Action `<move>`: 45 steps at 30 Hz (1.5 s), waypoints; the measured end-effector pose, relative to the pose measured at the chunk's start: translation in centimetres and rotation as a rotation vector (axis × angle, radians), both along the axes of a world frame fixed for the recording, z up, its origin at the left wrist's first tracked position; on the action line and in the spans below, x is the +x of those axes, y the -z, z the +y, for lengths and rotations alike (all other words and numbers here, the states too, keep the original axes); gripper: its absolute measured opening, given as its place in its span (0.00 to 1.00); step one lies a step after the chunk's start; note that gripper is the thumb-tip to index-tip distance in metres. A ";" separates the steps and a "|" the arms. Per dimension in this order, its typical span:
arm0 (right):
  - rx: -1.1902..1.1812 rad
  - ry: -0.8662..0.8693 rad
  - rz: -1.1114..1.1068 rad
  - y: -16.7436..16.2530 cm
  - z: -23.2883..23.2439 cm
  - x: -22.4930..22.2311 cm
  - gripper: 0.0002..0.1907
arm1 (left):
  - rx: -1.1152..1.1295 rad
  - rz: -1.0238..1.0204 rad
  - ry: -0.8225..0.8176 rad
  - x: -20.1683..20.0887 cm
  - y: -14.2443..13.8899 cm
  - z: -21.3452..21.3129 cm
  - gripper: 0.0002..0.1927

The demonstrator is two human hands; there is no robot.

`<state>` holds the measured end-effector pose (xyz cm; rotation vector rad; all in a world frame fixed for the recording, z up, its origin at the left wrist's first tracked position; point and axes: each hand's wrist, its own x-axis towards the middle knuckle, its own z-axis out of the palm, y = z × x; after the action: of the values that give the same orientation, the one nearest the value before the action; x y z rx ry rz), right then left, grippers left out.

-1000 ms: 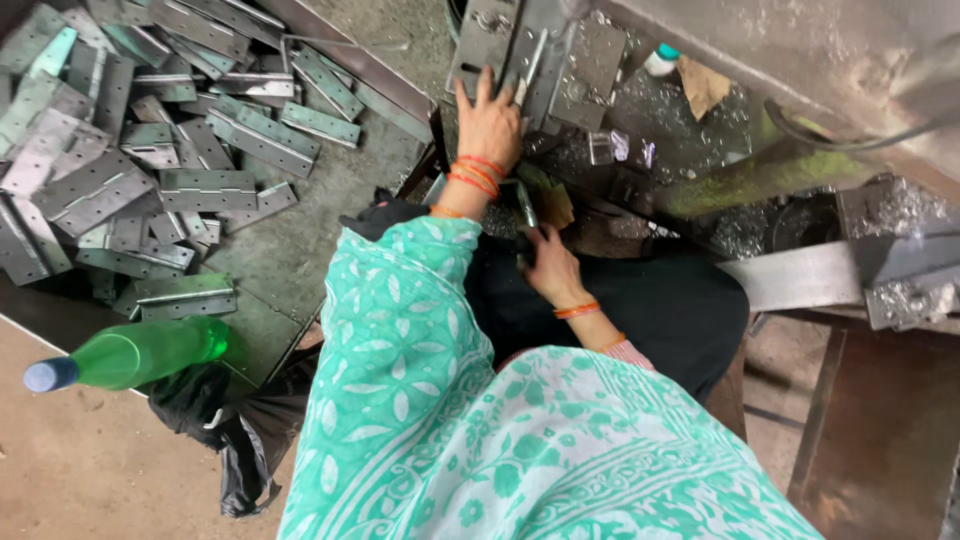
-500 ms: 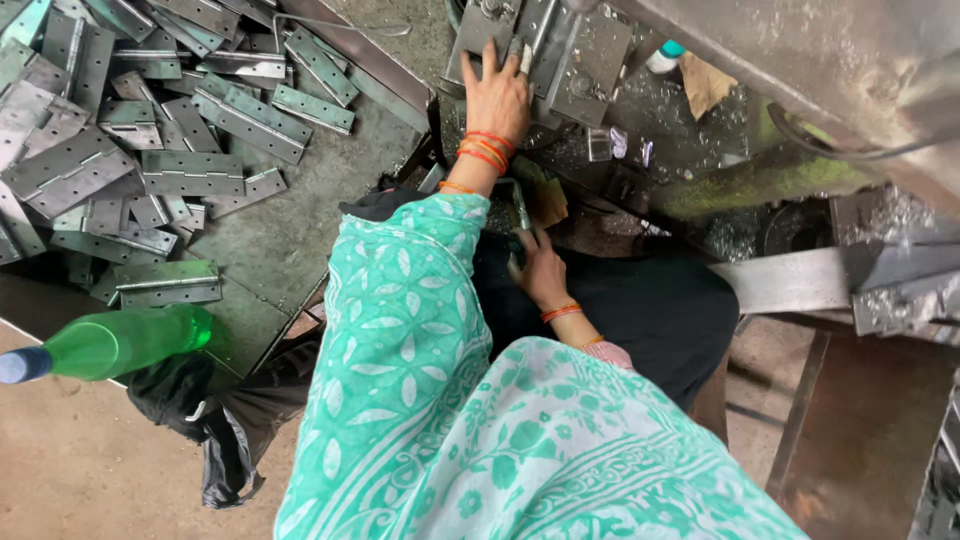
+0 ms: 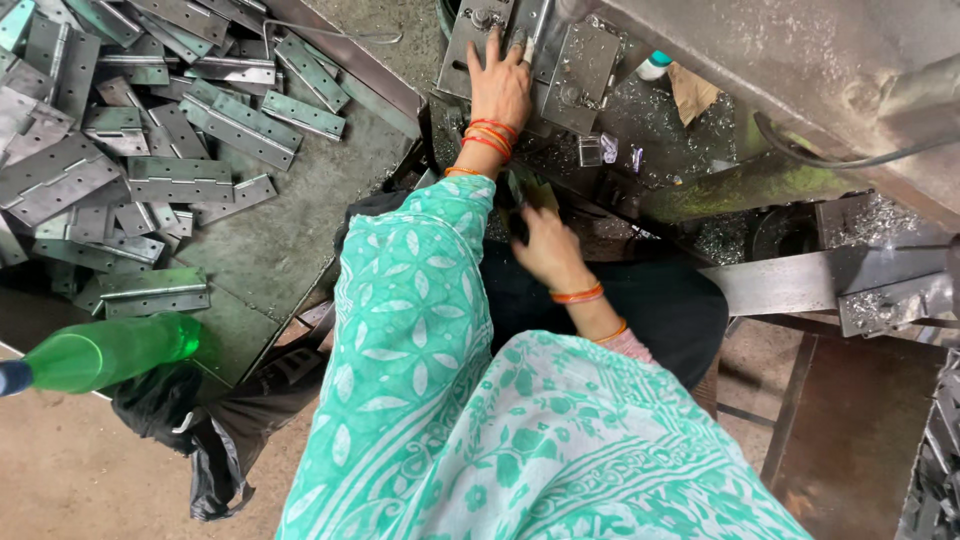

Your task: The person repeatedly places metal hinge pieces into a press machine, activates the press with a lever, and removes the processed pieces. The task is performed continuously with a pile of finished pieces accumulating nearby.

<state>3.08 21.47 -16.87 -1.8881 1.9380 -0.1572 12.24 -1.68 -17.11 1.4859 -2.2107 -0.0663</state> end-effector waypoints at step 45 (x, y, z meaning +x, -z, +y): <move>-0.155 0.073 -0.185 5.0 6.0 5.7 0.27 | 0.053 -0.026 -0.019 4.0 -1.8 2.4 0.21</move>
<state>8.75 27.42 -21.83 -1.8262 1.9168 -0.4992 16.28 0.70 -15.26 1.5444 -2.2305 -0.1002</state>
